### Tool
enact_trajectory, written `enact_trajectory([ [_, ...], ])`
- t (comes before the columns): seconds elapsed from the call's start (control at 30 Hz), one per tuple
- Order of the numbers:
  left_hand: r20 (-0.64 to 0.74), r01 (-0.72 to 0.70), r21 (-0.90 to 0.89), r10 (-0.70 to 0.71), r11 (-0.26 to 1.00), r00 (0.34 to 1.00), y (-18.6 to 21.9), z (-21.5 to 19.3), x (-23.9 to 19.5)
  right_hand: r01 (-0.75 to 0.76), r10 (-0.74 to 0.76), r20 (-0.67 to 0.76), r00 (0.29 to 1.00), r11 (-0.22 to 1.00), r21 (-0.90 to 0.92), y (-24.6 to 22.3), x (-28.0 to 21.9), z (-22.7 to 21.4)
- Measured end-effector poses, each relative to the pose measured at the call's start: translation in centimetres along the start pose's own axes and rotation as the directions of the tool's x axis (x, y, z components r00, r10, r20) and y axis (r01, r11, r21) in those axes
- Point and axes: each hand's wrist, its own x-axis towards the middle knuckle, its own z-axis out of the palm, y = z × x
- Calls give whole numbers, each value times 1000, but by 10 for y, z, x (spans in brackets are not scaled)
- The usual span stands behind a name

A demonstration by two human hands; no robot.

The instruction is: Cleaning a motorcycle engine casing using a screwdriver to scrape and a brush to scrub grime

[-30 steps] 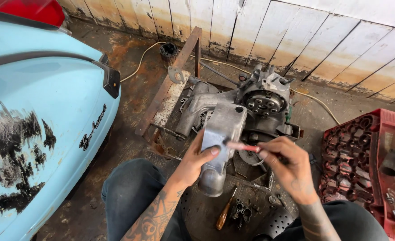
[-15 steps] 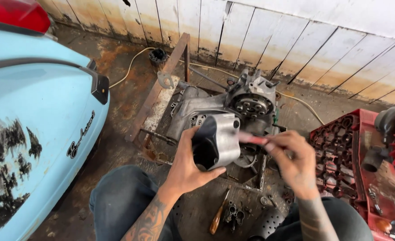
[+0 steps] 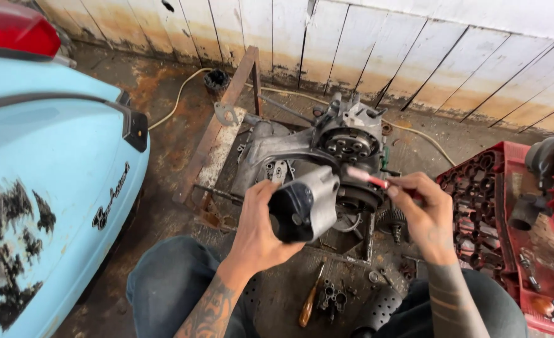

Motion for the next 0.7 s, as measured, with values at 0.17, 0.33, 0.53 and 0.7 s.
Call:
enact_trajectory([
  [0.17, 4, -80, 163, 81, 983, 997, 5, -1, -2, 110, -91, 168, 982, 988, -105, -41, 6, -15],
  [0.33, 69, -130, 159, 120, 979, 990, 4, -1, -5, 174, -137, 256, 957, 976, -130, -29, 8, -23],
  [0.53, 136, -165, 170, 143, 971, 980, 8, -4, -4, 198, -150, 301, 942, 971, -133, -7, 9, -27],
  [0.7, 134, -112, 168, 90, 979, 987, 9, -5, -8, 180, -124, 245, 961, 959, -218, -21, 7, -31],
])
